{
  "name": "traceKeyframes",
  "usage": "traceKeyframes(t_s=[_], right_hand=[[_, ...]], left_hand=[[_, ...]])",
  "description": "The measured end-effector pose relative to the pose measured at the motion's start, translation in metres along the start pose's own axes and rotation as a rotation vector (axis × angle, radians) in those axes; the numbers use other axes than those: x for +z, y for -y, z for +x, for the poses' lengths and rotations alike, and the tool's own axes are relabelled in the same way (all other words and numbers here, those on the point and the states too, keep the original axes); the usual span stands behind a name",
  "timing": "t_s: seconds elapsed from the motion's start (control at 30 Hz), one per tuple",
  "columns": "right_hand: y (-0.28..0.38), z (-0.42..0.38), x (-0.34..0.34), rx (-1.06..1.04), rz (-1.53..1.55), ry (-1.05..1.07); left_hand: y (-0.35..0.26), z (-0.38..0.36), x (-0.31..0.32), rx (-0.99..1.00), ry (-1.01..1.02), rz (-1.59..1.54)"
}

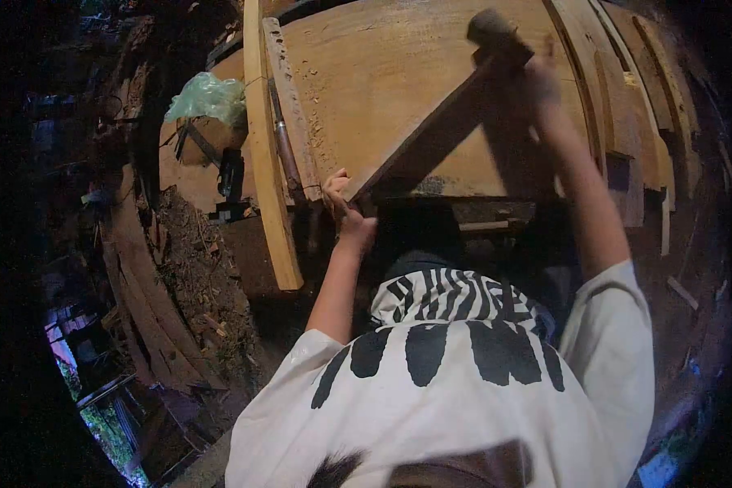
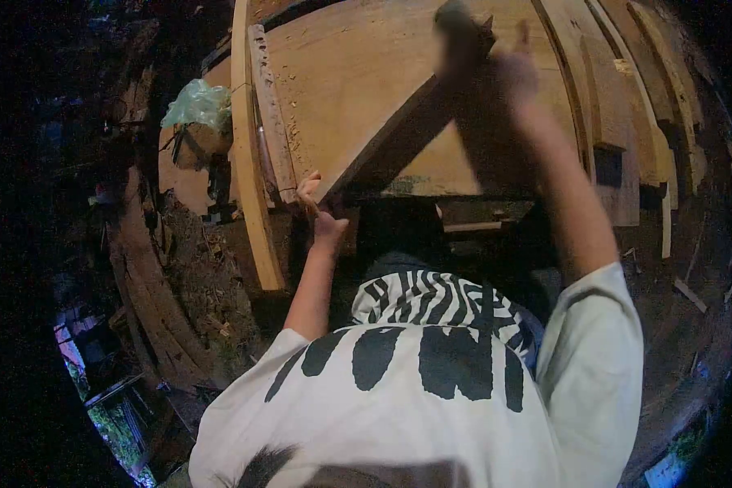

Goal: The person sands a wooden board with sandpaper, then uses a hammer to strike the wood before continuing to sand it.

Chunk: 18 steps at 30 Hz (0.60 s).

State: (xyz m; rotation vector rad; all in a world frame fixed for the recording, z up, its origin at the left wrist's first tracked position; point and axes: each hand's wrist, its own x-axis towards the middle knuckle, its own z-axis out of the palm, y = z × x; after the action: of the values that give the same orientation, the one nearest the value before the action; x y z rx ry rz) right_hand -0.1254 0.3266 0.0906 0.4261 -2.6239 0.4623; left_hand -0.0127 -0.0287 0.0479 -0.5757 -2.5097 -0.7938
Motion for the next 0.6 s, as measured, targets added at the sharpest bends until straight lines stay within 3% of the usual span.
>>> traceKeyframes(t_s=[0.07,0.1,0.13,0.2,0.23,0.27,0.3,0.43,0.5,0.57,0.6], right_hand=[[-0.016,0.015,-0.001,0.415,-0.347,0.371],[0.023,0.013,-0.014,0.401,-0.079,0.176],[0.037,0.002,0.010,-0.018,-0.119,-0.356],[0.105,-0.019,0.024,-0.025,-0.027,-0.159],[0.141,-0.031,0.017,-0.124,0.096,-0.224],[0.174,-0.046,0.010,-0.122,0.096,-0.010],[0.199,-0.058,0.016,-0.140,0.212,-0.068],[0.212,-0.043,-0.008,-0.094,0.259,-0.054],[0.204,-0.030,-0.022,-0.206,0.260,0.252],[0.201,-0.034,0.001,-0.287,0.197,0.175],[0.201,-0.035,0.008,-0.367,0.145,0.099]], left_hand=[[0.007,-0.005,0.003,-0.048,0.032,0.020],[0.008,-0.008,0.004,-0.044,0.032,0.021],[0.009,-0.009,0.006,-0.041,-0.001,-0.008],[0.009,-0.004,0.008,-0.031,-0.036,-0.040],[0.010,-0.002,0.007,0.009,-0.013,-0.006],[0.010,-0.003,0.005,0.046,0.010,0.030],[0.010,-0.004,0.005,0.045,0.013,0.030],[0.014,-0.008,0.012,-0.028,-0.061,-0.031],[0.025,-0.012,0.018,-0.024,-0.111,-0.036],[0.046,-0.025,0.031,0.098,0.089,0.190],[0.049,-0.027,0.035,0.099,0.082,0.183]])
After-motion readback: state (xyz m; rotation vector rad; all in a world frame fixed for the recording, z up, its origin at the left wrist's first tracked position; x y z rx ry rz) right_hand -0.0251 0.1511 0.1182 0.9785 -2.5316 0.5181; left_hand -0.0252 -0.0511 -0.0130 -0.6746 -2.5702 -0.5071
